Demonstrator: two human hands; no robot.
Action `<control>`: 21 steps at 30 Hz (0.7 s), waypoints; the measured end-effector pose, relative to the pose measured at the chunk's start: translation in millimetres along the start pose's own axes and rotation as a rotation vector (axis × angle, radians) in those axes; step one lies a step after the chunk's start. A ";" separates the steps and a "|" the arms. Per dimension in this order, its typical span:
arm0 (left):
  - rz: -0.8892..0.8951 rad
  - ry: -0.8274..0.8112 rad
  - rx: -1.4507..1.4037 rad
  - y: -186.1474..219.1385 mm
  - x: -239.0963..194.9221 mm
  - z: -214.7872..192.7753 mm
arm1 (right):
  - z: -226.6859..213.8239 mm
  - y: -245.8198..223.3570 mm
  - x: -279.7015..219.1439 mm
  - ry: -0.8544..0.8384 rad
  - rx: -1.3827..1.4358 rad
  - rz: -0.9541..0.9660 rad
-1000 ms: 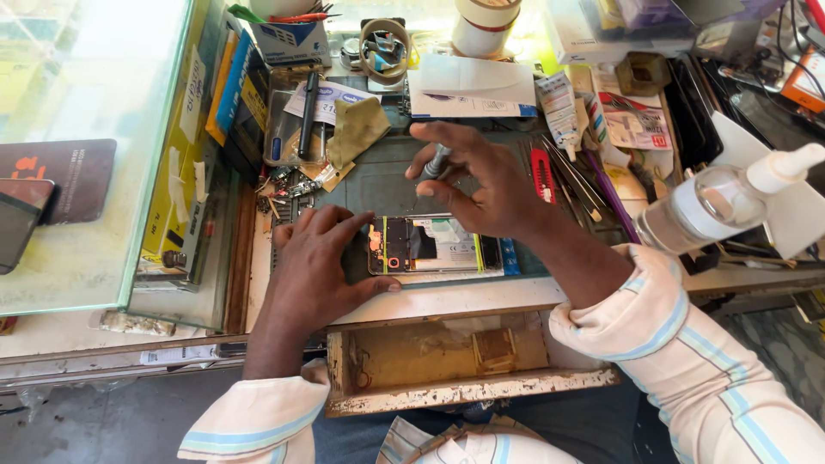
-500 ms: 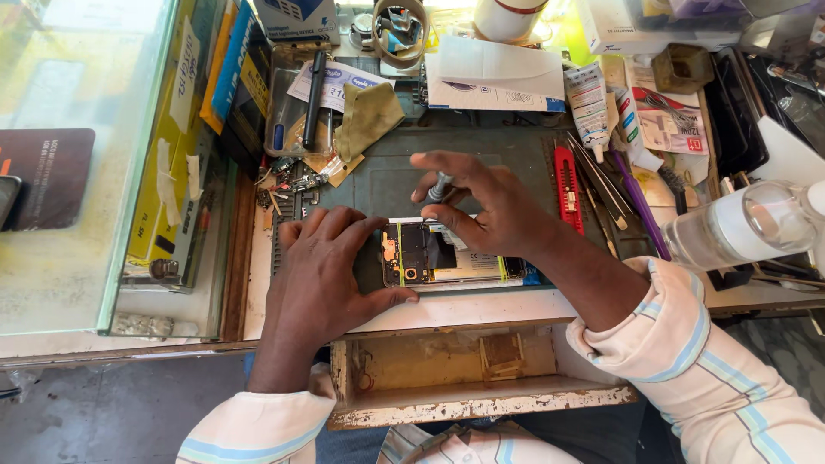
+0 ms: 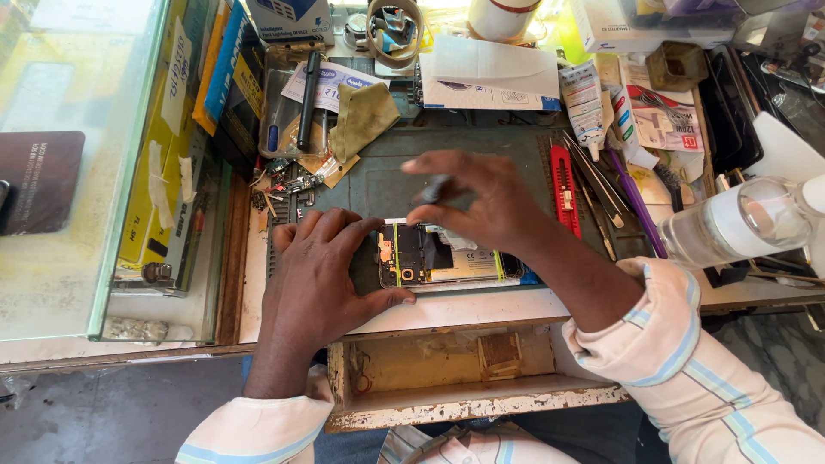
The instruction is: The person uses a precision screwdriver and a red utility knife to work on the internal components of a disassembled smartphone. They repeatedly loosen and tighten screws on the motherboard and battery area, and use the knife to pry or adjust parts near the top edge of the device.
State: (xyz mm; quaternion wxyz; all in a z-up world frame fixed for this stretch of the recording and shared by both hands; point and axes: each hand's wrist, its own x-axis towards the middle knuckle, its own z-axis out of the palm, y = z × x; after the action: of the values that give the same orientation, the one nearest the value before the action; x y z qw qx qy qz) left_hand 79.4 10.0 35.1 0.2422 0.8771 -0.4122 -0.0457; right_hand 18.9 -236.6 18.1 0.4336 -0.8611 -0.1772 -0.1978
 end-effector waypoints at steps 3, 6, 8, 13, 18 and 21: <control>0.030 0.039 0.000 0.3 -0.2 1.2 | -1.4 0.3 -2.9 -0.003 0.014 -0.135; 0.010 0.019 -0.002 -0.5 -1.2 1.7 | -1.0 -2.5 -4.2 -0.120 0.285 0.103; 0.024 0.038 0.009 -0.9 -1.7 2.7 | -0.1 -2.5 -2.1 -0.033 0.002 0.119; 0.062 0.080 0.016 -0.2 -1.4 2.6 | -1.0 -4.2 -2.8 -0.085 0.224 0.125; 0.056 0.079 0.030 0.6 -2.5 3.0 | 1.3 -1.7 -2.3 0.000 0.058 -0.138; 0.063 0.082 0.040 1.2 -3.2 2.4 | 1.7 -2.0 -3.6 -0.095 0.299 0.065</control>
State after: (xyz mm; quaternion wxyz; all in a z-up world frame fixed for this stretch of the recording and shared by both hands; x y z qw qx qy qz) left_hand 75.9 10.9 33.2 0.2424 0.8695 -0.4303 0.0064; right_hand 15.3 -234.6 16.7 0.5542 -0.8006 -0.1969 -0.1142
